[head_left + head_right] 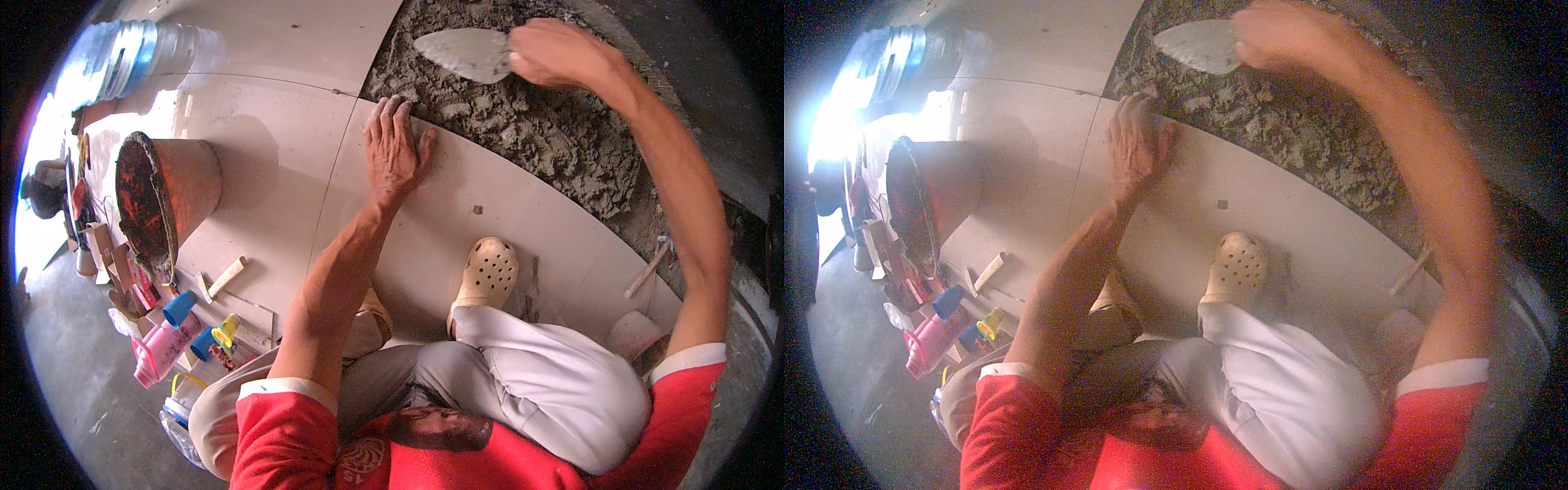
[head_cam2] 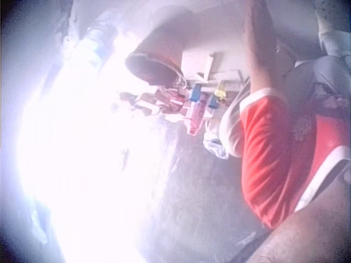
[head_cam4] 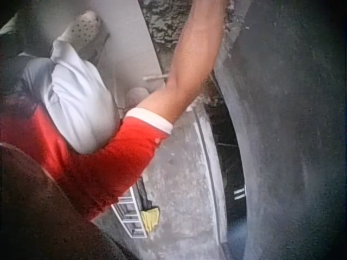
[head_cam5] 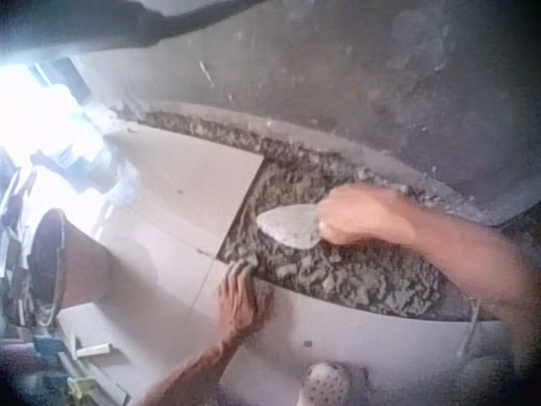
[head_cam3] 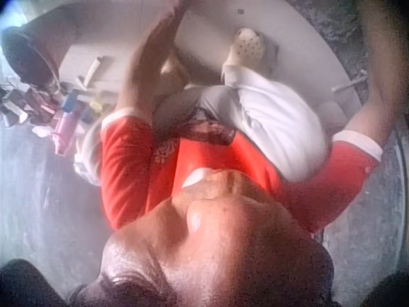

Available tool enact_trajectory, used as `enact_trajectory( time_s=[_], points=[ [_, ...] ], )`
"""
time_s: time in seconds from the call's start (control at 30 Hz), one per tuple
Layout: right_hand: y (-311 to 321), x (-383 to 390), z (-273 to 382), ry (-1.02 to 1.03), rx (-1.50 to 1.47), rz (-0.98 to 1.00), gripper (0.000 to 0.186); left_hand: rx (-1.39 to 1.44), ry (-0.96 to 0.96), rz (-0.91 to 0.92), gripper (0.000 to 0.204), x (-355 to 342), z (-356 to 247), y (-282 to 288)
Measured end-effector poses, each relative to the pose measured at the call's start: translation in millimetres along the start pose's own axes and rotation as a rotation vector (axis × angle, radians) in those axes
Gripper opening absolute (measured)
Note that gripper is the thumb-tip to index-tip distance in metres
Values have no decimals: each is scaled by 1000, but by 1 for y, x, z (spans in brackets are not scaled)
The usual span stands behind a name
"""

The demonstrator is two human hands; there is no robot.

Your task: The person measures a wall with a tape measure, then walks into a room and sits on the floor. They scoop cement from a bucket with a trowel and spread it onto the floor between tiles.

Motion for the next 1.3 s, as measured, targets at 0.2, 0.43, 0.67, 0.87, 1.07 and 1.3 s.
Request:
enact_trajectory(
  time_s=[0.2,0.43,0.67,0.87,1.07,1.3],
  points=[
    [5,-13,46,58,-3,-169,24,70,24,-34,58,5,7,0],
    [13,-25,72,108,63,-183,18,49,82,-181,63,8,15,-2],
    [5,-24,96,174,21,-265,14,97,143,-233,63,6,13,4],
    [-20,43,78,101,73,-103,12,65,77,-190,58,4,10,8],
    [-34,118,40,-97,92,122,17,17,96,-179,56,4,10,1],
    [-25,114,-44,-424,-419,262,36,11,98,-156,54,3,8,2]
  ],
)
Point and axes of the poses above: each hand's wrist, its own x-axis away from the middle knuckle, its own y-axis out of the back of the hand, z = x × y, the point moved 5 cm from there along -x, towards the middle knuckle, and after that the axes turned 13 degrees about -z, right-handed, at the moved point
